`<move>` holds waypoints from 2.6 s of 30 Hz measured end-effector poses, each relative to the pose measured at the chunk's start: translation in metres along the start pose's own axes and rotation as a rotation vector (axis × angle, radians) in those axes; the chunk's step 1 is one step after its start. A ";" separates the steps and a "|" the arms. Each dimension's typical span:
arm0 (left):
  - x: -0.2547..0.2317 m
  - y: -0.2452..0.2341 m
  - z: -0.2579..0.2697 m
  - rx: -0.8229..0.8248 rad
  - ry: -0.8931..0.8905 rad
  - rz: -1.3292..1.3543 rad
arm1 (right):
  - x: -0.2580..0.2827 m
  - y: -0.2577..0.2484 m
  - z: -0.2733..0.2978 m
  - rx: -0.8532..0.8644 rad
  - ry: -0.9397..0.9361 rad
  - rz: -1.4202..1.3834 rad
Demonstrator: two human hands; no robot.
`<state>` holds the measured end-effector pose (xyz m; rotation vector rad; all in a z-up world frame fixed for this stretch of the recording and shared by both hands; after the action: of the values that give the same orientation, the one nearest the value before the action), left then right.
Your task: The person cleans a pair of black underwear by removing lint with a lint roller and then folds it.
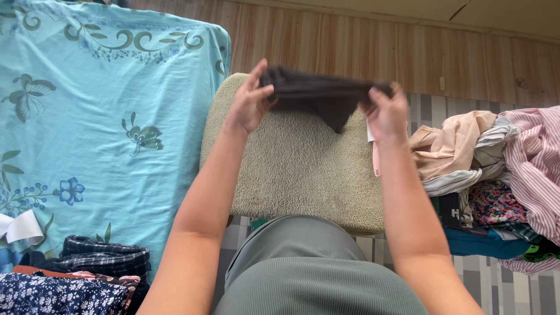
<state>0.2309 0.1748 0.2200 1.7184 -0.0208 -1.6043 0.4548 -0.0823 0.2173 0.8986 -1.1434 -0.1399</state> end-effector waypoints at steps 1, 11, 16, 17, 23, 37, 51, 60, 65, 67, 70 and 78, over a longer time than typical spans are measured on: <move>-0.025 0.015 0.001 0.044 0.072 -0.050 | 0.026 0.027 0.003 0.104 -0.083 -0.014; 0.060 -0.011 0.118 -0.136 -0.021 -0.658 | -0.028 -0.057 0.107 0.089 0.081 0.284; 0.156 -0.075 0.177 -0.201 -0.290 -1.257 | -0.119 -0.156 0.186 -0.049 0.483 0.498; 0.161 -0.081 0.188 -0.215 -0.277 -1.314 | -0.124 -0.168 0.192 -0.049 0.509 0.618; 0.152 -0.070 0.224 -0.447 -0.301 -1.215 | -0.055 -0.187 0.138 -0.198 -0.239 1.568; 0.249 -0.025 0.266 0.445 0.198 -1.997 | -0.114 -0.093 0.184 0.581 -0.271 1.280; 0.269 -0.043 0.271 0.547 0.188 -2.087 | -0.158 -0.067 0.060 0.373 -0.232 1.481; 0.284 -0.048 0.259 0.485 0.550 -2.245 | -0.127 -0.069 0.126 0.570 -0.221 1.342; 0.288 -0.053 0.258 0.580 0.374 -2.145 | -0.159 -0.080 0.174 0.652 0.010 1.458; 0.287 -0.055 0.259 0.563 0.395 -2.135 | -0.164 -0.080 0.154 0.585 -0.060 1.473; 0.290 -0.053 0.256 0.564 0.389 -2.139 | -0.166 -0.077 0.097 0.461 -0.111 1.484; 0.284 -0.041 0.245 0.583 0.566 -2.239 | -0.101 -0.064 0.031 0.205 -0.335 1.383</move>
<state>0.0605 -0.0623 -0.0194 2.5232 2.7521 -2.1857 0.4051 -0.0884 0.1049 0.0930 -1.8841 0.9990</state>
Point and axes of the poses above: each hand's wrist, its own z-axis away from the middle knuckle, its own y-axis out of the palm, x = y × z, the point moved 5 cm from there along -z, towards the middle knuckle, and after that the axes turned 10 degrees about -z, right-handed, at the moved point
